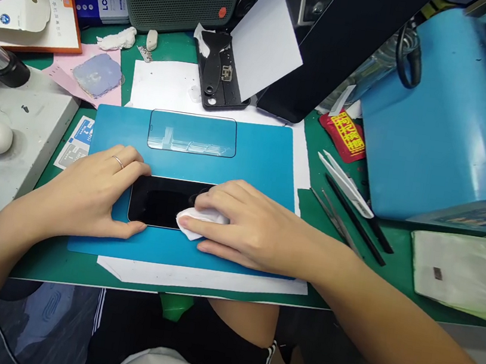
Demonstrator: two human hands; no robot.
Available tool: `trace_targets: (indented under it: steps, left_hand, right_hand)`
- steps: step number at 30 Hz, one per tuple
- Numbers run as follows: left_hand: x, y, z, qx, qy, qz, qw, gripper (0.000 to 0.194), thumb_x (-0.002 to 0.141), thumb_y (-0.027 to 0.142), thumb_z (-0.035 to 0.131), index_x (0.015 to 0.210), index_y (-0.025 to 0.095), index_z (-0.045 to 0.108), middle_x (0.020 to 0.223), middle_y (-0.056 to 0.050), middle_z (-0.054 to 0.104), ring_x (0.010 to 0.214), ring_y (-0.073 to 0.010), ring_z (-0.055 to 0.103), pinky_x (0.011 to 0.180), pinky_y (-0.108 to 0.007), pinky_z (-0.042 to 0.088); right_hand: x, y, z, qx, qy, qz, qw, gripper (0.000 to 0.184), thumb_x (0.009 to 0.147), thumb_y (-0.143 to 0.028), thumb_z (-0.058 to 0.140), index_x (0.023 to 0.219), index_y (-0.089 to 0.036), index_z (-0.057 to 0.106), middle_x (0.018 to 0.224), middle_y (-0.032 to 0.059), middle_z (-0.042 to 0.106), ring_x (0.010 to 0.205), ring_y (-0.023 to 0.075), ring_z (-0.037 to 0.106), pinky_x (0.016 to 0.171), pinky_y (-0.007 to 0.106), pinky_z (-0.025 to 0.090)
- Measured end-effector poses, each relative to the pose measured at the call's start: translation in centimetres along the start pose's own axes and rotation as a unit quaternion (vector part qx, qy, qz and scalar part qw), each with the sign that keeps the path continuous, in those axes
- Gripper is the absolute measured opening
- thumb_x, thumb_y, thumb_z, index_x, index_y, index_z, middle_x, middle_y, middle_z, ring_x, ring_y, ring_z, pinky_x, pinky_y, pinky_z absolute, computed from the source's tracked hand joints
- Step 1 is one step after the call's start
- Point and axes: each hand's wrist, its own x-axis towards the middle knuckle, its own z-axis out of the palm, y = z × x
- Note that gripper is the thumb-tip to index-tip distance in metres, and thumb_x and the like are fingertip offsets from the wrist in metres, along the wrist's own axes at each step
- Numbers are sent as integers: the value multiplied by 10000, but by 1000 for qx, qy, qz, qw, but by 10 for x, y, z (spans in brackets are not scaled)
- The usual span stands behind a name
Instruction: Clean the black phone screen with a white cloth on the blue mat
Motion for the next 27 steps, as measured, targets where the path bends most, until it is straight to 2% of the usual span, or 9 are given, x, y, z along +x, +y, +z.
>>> trace_targets:
  steps: [5,9,13,17,21,27]
  left_hand:
    - [-1,-1,1,4,-1,-1,1000,587,938,604,662,1275,126,610,1174,-163,657,1007,-336,668,813,-452,552]
    - [-1,-1,2,9,0,1,1000,579,945,602,648,1271,125,606,1166,-162,654,997,-327,664,804,-443,552]
    - [-1,-1,2,13,3,6,1000,584,948,615,637,1257,120,606,1148,-158,652,982,-323,663,790,-439,553]
    - [0,0,2,15,2,4,1000,576,941,608,643,1252,124,604,1131,-149,650,963,-316,660,781,-435,553]
    - [0,1,2,16,3,2,1000,551,942,587,643,1236,124,603,1133,-152,652,959,-315,661,764,-429,551]
    - [0,4,1,24,10,-4,1000,540,925,595,633,1216,141,606,1111,-152,668,928,-313,664,746,-436,553]
  right_hand:
    - [0,-2,1,3,26,-7,1000,215,1128,-289,590,1166,-166,762,1087,104,722,1034,225,623,937,388,499]
    - [2,-4,2,-15,30,-15,999,201,1126,-240,580,1209,-160,744,1066,99,730,1018,220,631,896,370,509]
    - [4,-4,3,-20,44,-18,999,179,1120,-238,592,1146,-157,750,1017,83,729,1001,216,635,914,375,520]
    - [5,-6,3,-32,43,-16,998,184,1115,-199,579,1165,-138,745,1002,91,736,965,212,656,864,368,534]
    - [8,-10,3,-38,50,-15,998,165,1096,-136,591,1103,-123,755,946,77,739,923,199,663,830,360,540]
    - [7,-9,1,-27,37,-16,999,164,1102,-133,584,1116,-124,747,922,65,738,902,186,660,792,348,538]
